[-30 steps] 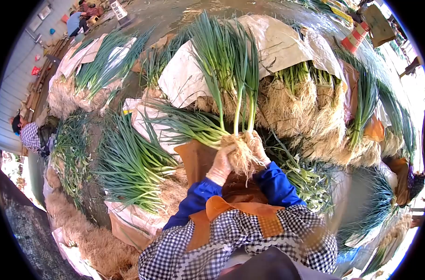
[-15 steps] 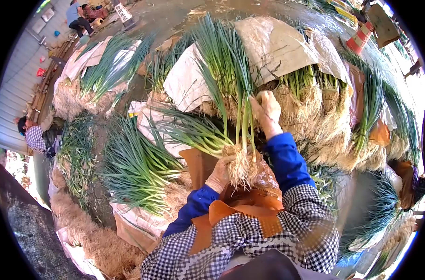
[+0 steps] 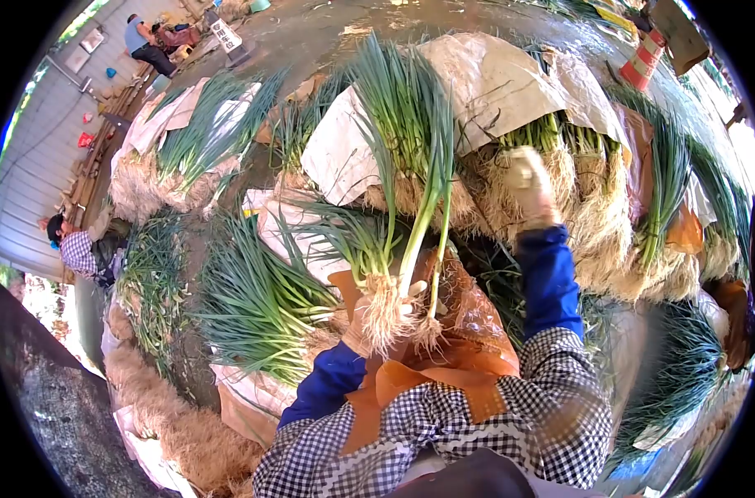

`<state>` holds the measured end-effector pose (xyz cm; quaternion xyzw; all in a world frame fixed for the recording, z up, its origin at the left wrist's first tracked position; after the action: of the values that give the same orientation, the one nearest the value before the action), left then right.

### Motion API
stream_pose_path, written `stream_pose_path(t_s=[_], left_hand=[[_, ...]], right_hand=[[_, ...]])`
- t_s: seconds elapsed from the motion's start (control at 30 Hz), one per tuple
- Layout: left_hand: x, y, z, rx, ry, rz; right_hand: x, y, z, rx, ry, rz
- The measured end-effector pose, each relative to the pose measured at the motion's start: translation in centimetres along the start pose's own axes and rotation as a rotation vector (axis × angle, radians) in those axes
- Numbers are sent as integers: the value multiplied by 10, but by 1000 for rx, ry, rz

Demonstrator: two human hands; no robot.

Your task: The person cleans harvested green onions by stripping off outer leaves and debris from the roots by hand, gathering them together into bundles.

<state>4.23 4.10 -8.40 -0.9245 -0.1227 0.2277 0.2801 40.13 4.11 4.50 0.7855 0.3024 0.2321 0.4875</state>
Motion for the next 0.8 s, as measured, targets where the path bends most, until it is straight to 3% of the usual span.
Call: stream_pose_path(t_s=[0.07, 0.17, 0.27, 0.37, 0.43, 0.5, 0.53, 0.57, 0.63, 0.67, 0.7, 0.73, 0.77, 0.8], left_hand=[[-15, -7, -5, -615, 107, 75], [-21, -6, 2, -592, 99, 82], [-28, -20, -30, -597, 105, 109], [-26, -21, -35, -553, 167, 112], [-30, -20, -20, -187, -88, 122], [-36, -24, -17, 89, -430, 174], [-32, -14, 0, 92, -407, 151], [-27, 1, 27, 100, -381, 134], [-26, 3, 40, 215, -401, 78], [-27, 7, 27, 69, -372, 217], [-27, 13, 16, -81, -340, 351], [-23, 18, 11, -212, -240, 306], [-19, 33, 34, -185, -251, 346], [-20, 31, 19, -211, -238, 349]], right_hand=[[-21, 42, 58, 118, -258, 35], [-72, 97, 149, 72, -419, 148], [-147, 128, 231, -182, -506, 77], [-216, 102, 292, -648, -434, -310], [-237, 38, 309, -1154, -113, -634], [-231, -36, 254, -1781, 301, -676], [-197, -34, 195, -1780, 308, -512], [-172, -17, 124, -1602, 106, -317], [-124, -61, 70, -980, -29, -378], [-102, -75, 39, -875, 39, -246], [-76, -99, 22, -979, 148, -238], [-55, -119, 5, -977, 275, -368], [-32, -180, 16, -754, 265, -327], [-24, -173, 7, -810, 240, -266]])
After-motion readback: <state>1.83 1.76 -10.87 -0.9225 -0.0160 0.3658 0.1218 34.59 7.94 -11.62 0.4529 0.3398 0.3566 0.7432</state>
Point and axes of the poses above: each hand's wrist, its own x-axis towards the middle knuckle, its own z-axis out of the back of the hand, y = z × x, the point moved 6 cm from there along x, towards the middle knuckle, and after that the axes turned 3 degrees about z, right-handed, at the moved point
